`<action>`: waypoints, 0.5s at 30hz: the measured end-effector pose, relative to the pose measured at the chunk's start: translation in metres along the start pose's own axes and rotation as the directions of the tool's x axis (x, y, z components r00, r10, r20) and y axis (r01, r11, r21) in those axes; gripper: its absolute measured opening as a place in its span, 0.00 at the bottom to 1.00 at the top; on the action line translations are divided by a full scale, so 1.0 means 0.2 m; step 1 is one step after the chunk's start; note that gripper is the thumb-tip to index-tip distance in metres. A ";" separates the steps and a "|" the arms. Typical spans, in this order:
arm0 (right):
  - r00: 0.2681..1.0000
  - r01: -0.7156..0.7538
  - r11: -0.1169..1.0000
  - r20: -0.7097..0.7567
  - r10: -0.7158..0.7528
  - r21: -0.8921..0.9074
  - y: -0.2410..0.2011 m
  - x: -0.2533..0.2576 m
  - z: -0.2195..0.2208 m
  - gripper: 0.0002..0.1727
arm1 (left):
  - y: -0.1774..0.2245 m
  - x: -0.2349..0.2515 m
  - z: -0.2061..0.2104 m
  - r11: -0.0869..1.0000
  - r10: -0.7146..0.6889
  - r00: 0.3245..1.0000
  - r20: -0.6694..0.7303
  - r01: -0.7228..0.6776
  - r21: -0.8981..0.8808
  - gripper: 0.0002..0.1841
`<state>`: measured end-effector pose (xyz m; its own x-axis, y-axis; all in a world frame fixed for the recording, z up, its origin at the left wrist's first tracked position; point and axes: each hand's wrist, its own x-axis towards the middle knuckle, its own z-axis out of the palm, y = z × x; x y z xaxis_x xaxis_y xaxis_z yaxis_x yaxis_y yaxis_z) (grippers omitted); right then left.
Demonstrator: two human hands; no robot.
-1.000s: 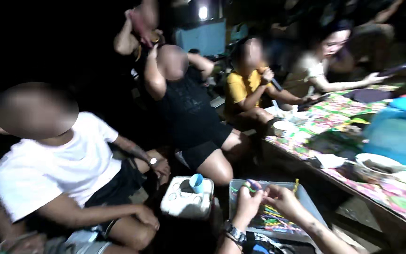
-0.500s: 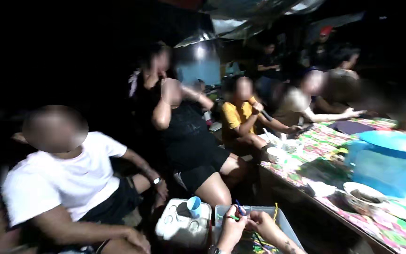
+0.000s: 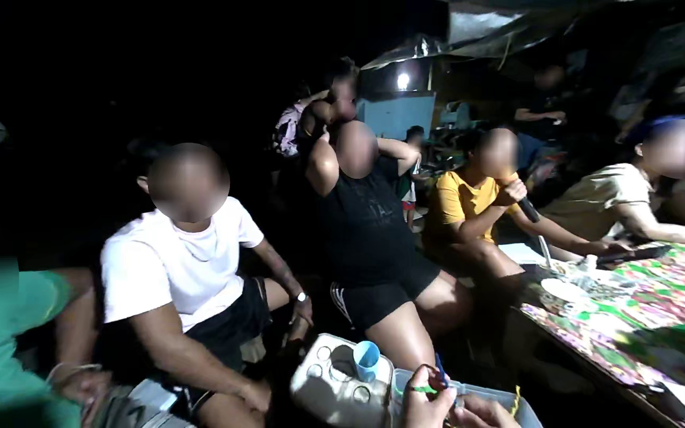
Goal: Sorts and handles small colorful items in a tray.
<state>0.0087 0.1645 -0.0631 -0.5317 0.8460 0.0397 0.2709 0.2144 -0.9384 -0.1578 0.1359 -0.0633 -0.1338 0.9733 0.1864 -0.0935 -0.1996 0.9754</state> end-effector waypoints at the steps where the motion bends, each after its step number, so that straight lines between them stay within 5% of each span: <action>1: 1.000 -0.011 1.000 0.003 0.011 -0.003 0.00 0.00 0.00 0.13 | 0.00 0.00 0.00 1.000 -0.018 1.000 0.006 0.018 0.006 0.13; 7: 0.995 -0.088 0.994 -0.051 0.091 0.061 0.02 0.05 0.04 0.04 | 0.03 0.01 -0.04 0.984 -0.147 0.982 0.115 0.133 0.123 0.12; 12: 0.992 -0.104 0.990 -0.057 0.110 0.094 -0.03 0.07 0.04 0.13 | 0.03 0.02 -0.06 0.991 0.001 0.974 0.228 -0.031 0.128 0.11; 15: 0.995 -0.085 0.991 -0.047 0.090 0.105 0.01 0.05 0.03 0.09 | 0.05 0.01 -0.06 0.987 -0.058 0.976 0.210 0.024 0.160 0.09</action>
<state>-0.0012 0.1712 -0.0665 -0.4664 0.8841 -0.0288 0.2289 0.0892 -0.9694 -0.1704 0.1350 -0.0549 0.0822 0.9852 0.1505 0.0619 -0.1557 0.9859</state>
